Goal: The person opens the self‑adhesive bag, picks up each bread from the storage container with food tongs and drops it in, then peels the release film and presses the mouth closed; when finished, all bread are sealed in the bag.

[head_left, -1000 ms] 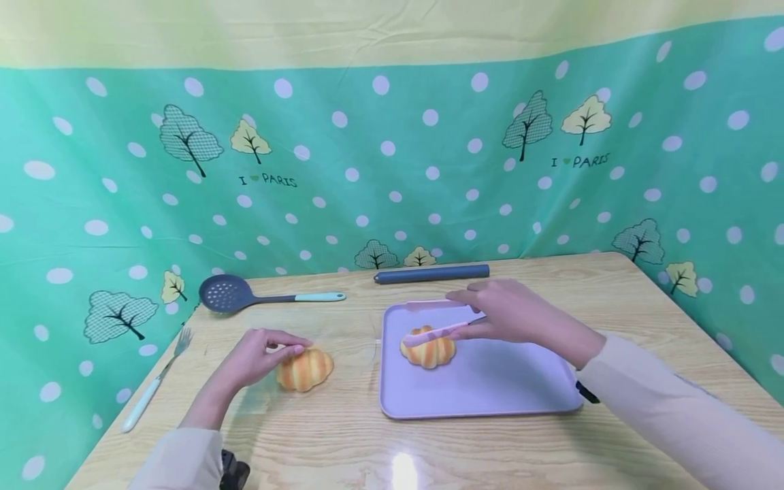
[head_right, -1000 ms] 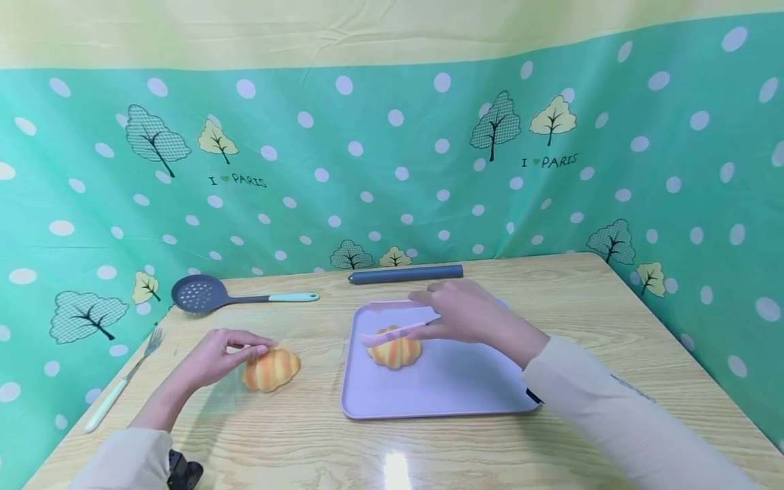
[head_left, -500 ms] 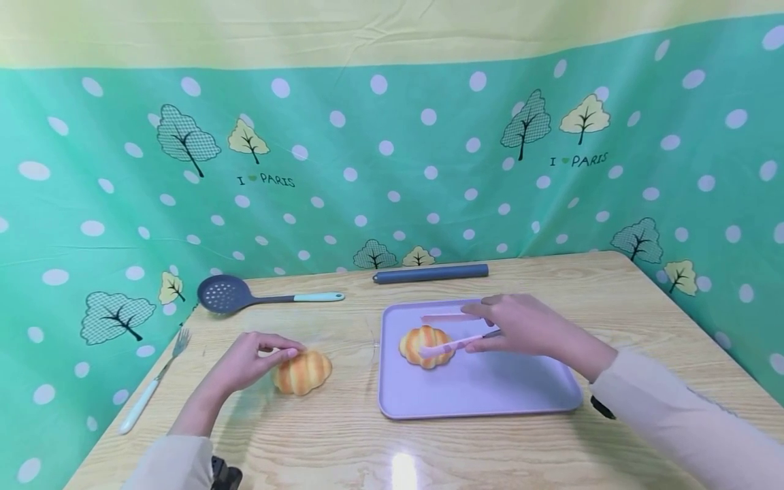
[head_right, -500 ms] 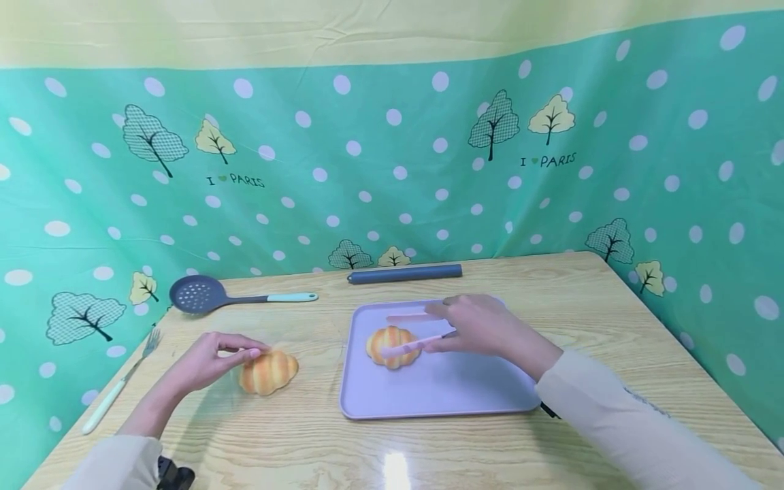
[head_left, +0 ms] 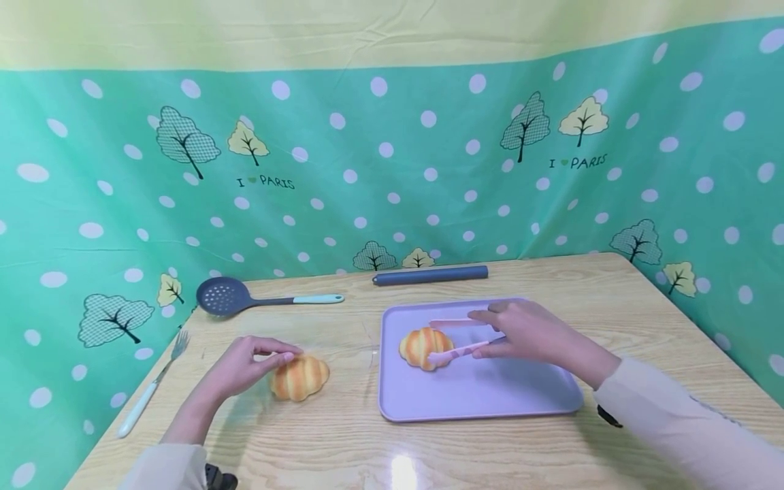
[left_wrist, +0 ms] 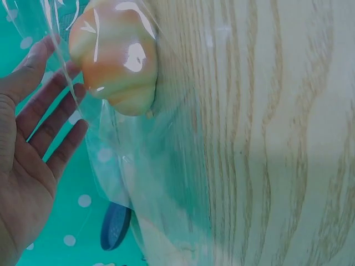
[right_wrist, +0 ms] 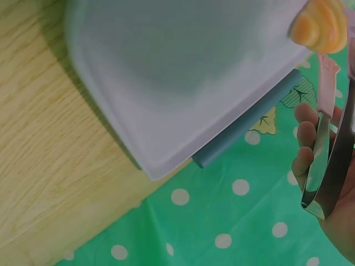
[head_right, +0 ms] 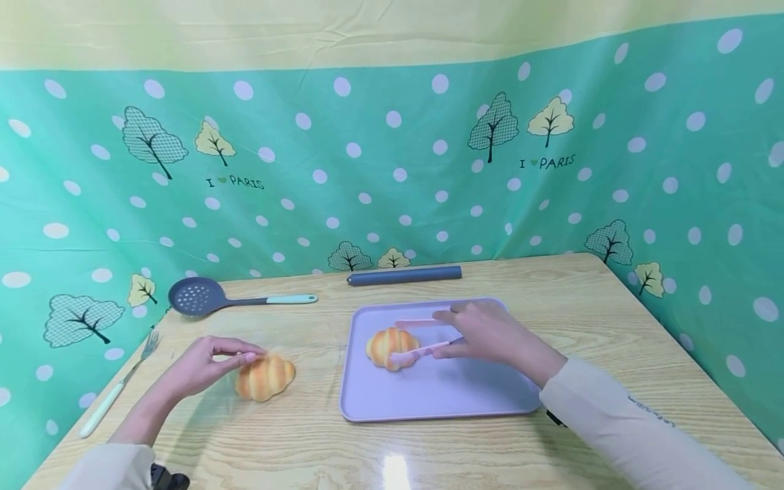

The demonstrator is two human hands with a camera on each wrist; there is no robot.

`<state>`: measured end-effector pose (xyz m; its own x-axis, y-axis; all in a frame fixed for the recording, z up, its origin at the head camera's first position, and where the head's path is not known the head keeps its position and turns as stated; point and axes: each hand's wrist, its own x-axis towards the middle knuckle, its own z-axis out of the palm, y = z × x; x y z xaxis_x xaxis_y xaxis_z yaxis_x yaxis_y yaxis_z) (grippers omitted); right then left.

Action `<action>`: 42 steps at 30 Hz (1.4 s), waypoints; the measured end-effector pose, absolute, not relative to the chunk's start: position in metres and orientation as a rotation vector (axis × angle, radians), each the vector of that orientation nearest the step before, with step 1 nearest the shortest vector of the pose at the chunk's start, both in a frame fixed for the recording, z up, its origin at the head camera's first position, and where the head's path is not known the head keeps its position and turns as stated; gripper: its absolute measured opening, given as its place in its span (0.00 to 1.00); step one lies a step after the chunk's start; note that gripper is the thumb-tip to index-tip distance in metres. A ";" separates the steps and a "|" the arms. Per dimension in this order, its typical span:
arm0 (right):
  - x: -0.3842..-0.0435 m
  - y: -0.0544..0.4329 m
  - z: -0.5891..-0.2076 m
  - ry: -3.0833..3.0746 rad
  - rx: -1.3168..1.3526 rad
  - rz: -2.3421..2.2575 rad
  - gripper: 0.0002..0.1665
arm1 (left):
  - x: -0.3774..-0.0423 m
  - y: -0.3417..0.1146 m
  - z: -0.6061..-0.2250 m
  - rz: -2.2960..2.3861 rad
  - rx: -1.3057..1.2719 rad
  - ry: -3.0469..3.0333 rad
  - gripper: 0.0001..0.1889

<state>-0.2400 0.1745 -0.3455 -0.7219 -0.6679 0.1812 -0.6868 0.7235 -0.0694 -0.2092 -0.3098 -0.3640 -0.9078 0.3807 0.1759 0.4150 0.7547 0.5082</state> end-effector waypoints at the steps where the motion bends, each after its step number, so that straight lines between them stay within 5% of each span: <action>1: -0.240 0.175 -0.346 -2.785 1.097 0.188 0.40 | -0.210 -0.309 -0.364 -0.861 -0.654 -2.881 0.08; 42: -0.236 0.176 -0.373 -2.582 1.118 0.140 0.29 | -0.216 -0.300 -0.364 -0.834 -0.599 -2.877 0.10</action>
<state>-0.2365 0.1764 -0.3733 -0.6411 -0.6928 0.3301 -0.7245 0.6883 0.0375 -0.2156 -0.2998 -0.3644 -0.9195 0.3449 0.1887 0.3923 0.7745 0.4961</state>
